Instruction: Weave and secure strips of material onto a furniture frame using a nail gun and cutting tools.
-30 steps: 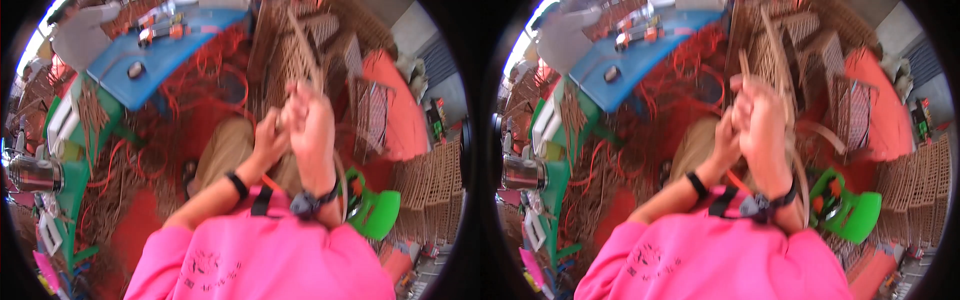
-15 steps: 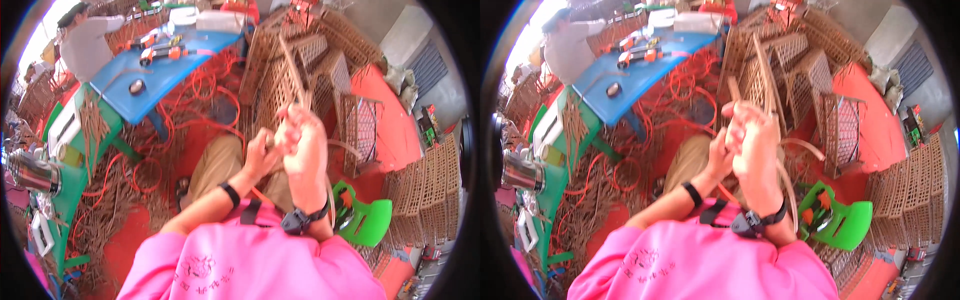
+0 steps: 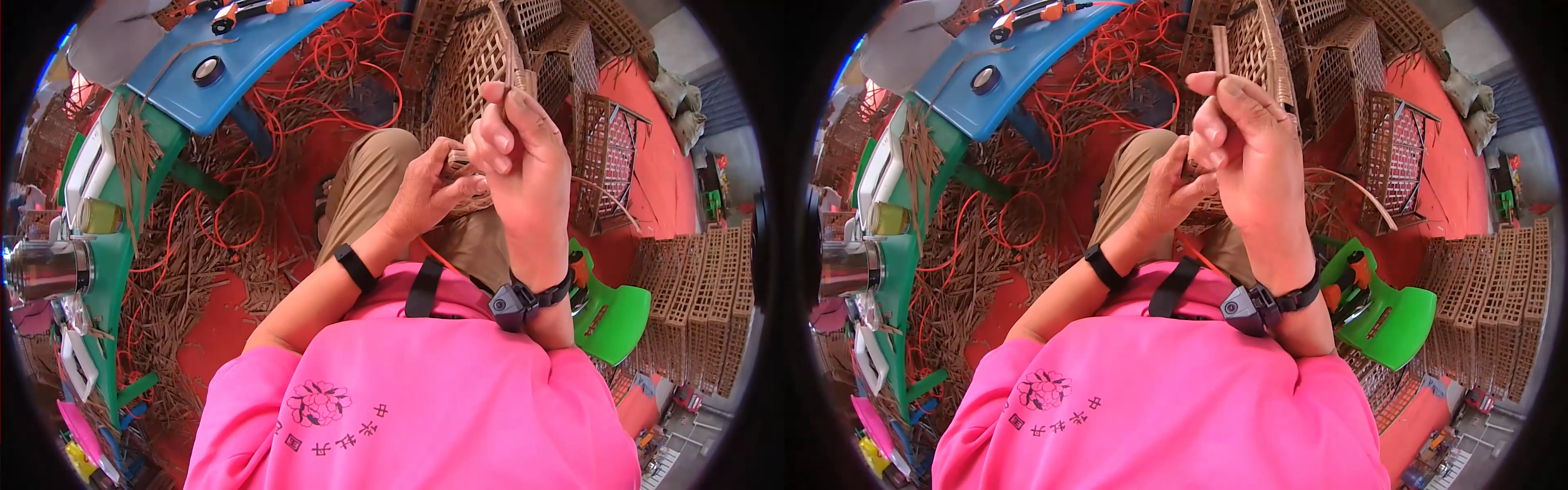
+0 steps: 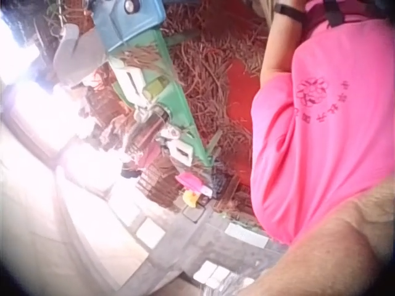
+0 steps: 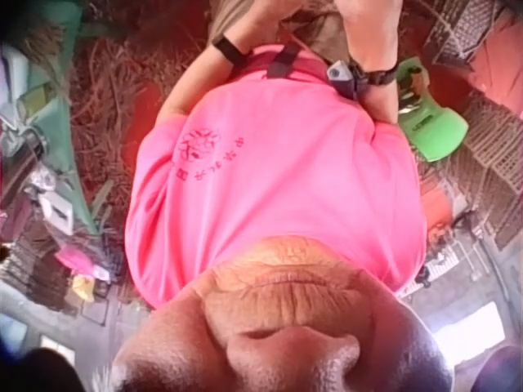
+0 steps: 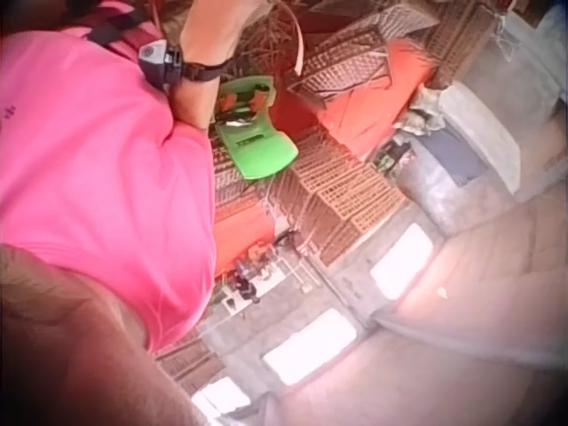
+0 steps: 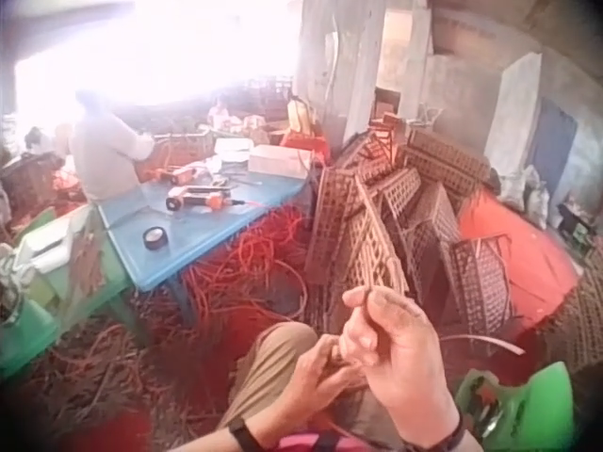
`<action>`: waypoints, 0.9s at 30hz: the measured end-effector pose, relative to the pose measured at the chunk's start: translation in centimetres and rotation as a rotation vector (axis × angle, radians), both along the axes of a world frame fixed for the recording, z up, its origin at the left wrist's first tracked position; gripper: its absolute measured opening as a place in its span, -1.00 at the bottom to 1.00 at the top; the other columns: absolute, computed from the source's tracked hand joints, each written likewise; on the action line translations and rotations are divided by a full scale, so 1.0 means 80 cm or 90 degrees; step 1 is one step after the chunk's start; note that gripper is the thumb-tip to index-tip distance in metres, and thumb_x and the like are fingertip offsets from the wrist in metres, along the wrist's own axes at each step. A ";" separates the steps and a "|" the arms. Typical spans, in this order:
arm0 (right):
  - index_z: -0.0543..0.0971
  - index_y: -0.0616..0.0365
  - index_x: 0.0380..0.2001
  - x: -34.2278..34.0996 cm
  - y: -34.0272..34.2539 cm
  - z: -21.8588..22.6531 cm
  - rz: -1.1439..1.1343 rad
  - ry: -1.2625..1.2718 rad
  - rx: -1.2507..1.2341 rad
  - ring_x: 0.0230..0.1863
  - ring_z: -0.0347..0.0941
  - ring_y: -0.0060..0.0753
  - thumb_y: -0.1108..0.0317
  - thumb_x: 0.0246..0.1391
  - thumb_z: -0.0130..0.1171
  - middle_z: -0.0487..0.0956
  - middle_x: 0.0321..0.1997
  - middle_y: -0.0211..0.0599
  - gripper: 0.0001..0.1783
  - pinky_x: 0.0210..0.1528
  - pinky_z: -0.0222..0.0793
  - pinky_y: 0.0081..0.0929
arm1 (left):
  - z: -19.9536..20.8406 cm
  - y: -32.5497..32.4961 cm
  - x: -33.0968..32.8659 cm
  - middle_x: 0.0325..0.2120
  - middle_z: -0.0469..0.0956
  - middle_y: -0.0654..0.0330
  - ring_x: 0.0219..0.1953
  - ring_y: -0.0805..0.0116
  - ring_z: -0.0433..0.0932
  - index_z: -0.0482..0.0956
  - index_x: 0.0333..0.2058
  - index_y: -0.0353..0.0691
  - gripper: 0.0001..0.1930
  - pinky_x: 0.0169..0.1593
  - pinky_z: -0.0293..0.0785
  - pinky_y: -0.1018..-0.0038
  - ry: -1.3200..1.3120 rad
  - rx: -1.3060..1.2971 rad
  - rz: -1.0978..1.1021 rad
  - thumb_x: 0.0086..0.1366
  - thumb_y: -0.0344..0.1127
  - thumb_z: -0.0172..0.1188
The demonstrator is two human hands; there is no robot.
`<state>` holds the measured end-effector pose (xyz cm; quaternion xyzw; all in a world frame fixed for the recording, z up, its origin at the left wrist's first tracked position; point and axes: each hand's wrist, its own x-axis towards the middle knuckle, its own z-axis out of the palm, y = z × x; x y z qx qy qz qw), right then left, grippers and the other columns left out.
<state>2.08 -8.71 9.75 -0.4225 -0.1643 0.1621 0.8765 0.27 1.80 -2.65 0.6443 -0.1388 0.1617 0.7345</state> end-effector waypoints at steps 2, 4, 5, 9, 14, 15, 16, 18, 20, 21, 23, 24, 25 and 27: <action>0.52 0.40 -0.05 -0.001 -0.001 -0.006 0.041 -0.007 0.009 -0.56 0.22 -0.59 0.28 0.34 0.00 0.40 -0.53 -0.40 -0.65 -0.44 0.19 -0.59 | -0.002 0.007 -0.001 -0.51 0.44 0.14 -0.45 0.36 0.40 0.45 -0.17 -0.28 -0.59 -0.30 0.39 0.43 0.001 0.040 0.003 0.17 -0.14 0.39; 0.51 0.41 0.00 -0.007 0.002 -0.004 0.029 -0.015 0.009 -0.47 0.34 -0.53 0.29 0.33 0.01 0.48 -0.43 -0.35 -0.63 -0.33 0.30 -0.56 | -0.002 0.008 0.000 -0.48 0.42 0.15 -0.46 0.32 0.39 0.48 -0.16 -0.28 -0.61 -0.32 0.38 0.44 -0.080 0.054 0.067 0.16 -0.18 0.38; 0.53 0.40 0.02 -0.009 0.001 -0.004 -0.017 -0.014 -0.016 -0.36 0.43 -0.49 0.32 0.31 0.04 0.54 -0.33 -0.31 -0.63 -0.20 0.36 -0.53 | 0.001 0.011 -0.002 -0.45 0.40 0.16 -0.45 0.28 0.39 0.51 -0.14 -0.27 -0.61 -0.33 0.37 0.43 -0.044 0.088 0.075 0.14 -0.20 0.37; 0.58 0.36 -0.03 -0.009 -0.026 -0.012 -0.048 -0.068 -0.173 -0.39 0.45 -0.57 0.31 0.22 0.19 0.56 -0.37 -0.42 -0.64 -0.27 0.37 -0.62 | 0.001 0.020 -0.001 -0.35 0.42 0.13 -0.36 0.23 0.44 0.53 -0.08 -0.22 -0.56 -0.27 0.41 0.39 -0.050 0.132 0.060 0.06 -0.27 0.39; 0.67 0.24 -0.18 -0.032 -0.051 -0.017 -0.040 0.059 -0.439 -0.53 0.35 -0.77 0.24 0.17 0.26 0.52 -0.52 -0.56 -0.71 -0.44 0.25 -0.77 | 0.017 0.042 -0.026 -0.16 0.45 0.04 -0.12 0.08 0.49 0.52 -0.02 -0.19 -0.49 -0.05 0.46 0.30 -0.137 0.240 0.138 0.01 -0.31 0.40; 0.67 0.24 -0.21 -0.035 -0.060 -0.024 0.009 0.103 -0.460 -0.54 0.34 -0.76 0.23 0.18 0.26 0.51 -0.53 -0.56 -0.72 -0.47 0.23 -0.76 | 0.018 0.045 -0.033 -0.11 0.45 0.01 -0.05 0.02 0.48 0.51 0.01 -0.19 -0.46 0.02 0.45 0.26 -0.164 0.302 0.170 -0.01 -0.32 0.41; 0.68 0.24 -0.24 -0.039 -0.065 -0.030 0.059 0.147 -0.479 -0.55 0.32 -0.76 0.23 0.18 0.26 0.51 -0.53 -0.56 -0.73 -0.49 0.21 -0.75 | 0.014 0.046 -0.037 -0.11 0.45 0.01 -0.05 0.02 0.48 0.51 0.01 -0.19 -0.46 0.02 0.45 0.26 -0.164 0.302 0.168 -0.01 -0.32 0.41; 0.68 0.24 -0.30 -0.048 -0.064 -0.032 0.059 0.148 -0.489 -0.57 0.30 -0.76 0.22 0.19 0.25 0.50 -0.54 -0.55 -0.73 -0.53 0.18 -0.75 | 0.010 0.047 -0.044 -0.10 0.45 0.00 -0.01 -0.01 0.44 0.50 0.02 -0.20 -0.46 0.05 0.41 0.21 -0.179 0.296 0.148 -0.01 -0.40 0.39; 0.67 0.24 -0.34 -0.053 -0.064 -0.036 0.068 0.154 -0.494 -0.56 0.31 -0.76 0.21 0.20 0.23 0.50 -0.55 -0.54 -0.73 -0.52 0.19 -0.75 | 0.001 0.047 -0.046 -0.10 0.46 0.00 -0.01 -0.01 0.44 0.49 0.03 -0.21 -0.46 0.06 0.41 0.21 -0.186 0.292 0.149 0.00 -0.46 0.34; 0.66 0.24 -0.38 -0.052 -0.063 -0.036 0.072 0.156 -0.483 -0.55 0.32 -0.77 0.23 0.22 0.20 0.50 -0.55 -0.54 -0.73 -0.51 0.20 -0.75 | -0.002 0.047 -0.046 -0.09 0.46 -0.01 -0.01 -0.01 0.45 0.47 0.04 -0.22 -0.47 0.06 0.41 0.21 -0.191 0.289 0.153 0.01 -0.52 0.30; 0.66 0.24 -0.38 -0.052 -0.062 -0.035 0.079 0.152 -0.491 -0.54 0.32 -0.77 0.24 0.22 0.19 0.50 -0.55 -0.54 -0.74 -0.50 0.21 -0.75 | -0.003 0.048 -0.045 -0.09 0.46 -0.01 -0.02 -0.02 0.45 0.47 0.04 -0.24 -0.48 0.05 0.41 0.22 -0.187 0.287 0.155 0.02 -0.56 0.25; 0.65 0.24 -0.39 -0.052 -0.062 -0.034 0.085 0.148 -0.499 -0.53 0.33 -0.78 0.25 0.23 0.18 0.49 -0.55 -0.55 -0.74 -0.49 0.22 -0.74 | -0.003 0.048 -0.044 -0.10 0.47 -0.02 -0.02 -0.03 0.45 0.46 0.03 -0.25 -0.49 0.05 0.41 0.22 -0.183 0.285 0.157 0.03 -0.61 0.20; 0.65 0.24 -0.39 -0.052 -0.062 -0.035 0.085 0.147 -0.498 -0.53 0.33 -0.78 0.25 0.23 0.18 0.49 -0.55 -0.55 -0.74 -0.49 0.22 -0.74 | -0.002 0.048 -0.044 -0.10 0.47 -0.02 -0.02 -0.03 0.45 0.46 0.03 -0.25 -0.49 0.05 0.41 0.22 -0.184 0.286 0.157 0.03 -0.61 0.20; 0.65 0.24 -0.40 -0.051 -0.062 -0.038 0.118 0.133 -0.519 -0.52 0.34 -0.77 0.26 0.23 0.17 0.49 -0.54 -0.55 -0.74 -0.48 0.23 -0.74 | 0.001 0.049 -0.044 -0.11 0.47 -0.03 -0.03 -0.05 0.45 0.44 0.03 -0.26 -0.49 0.04 0.41 0.22 -0.182 0.298 0.155 0.03 -0.62 0.17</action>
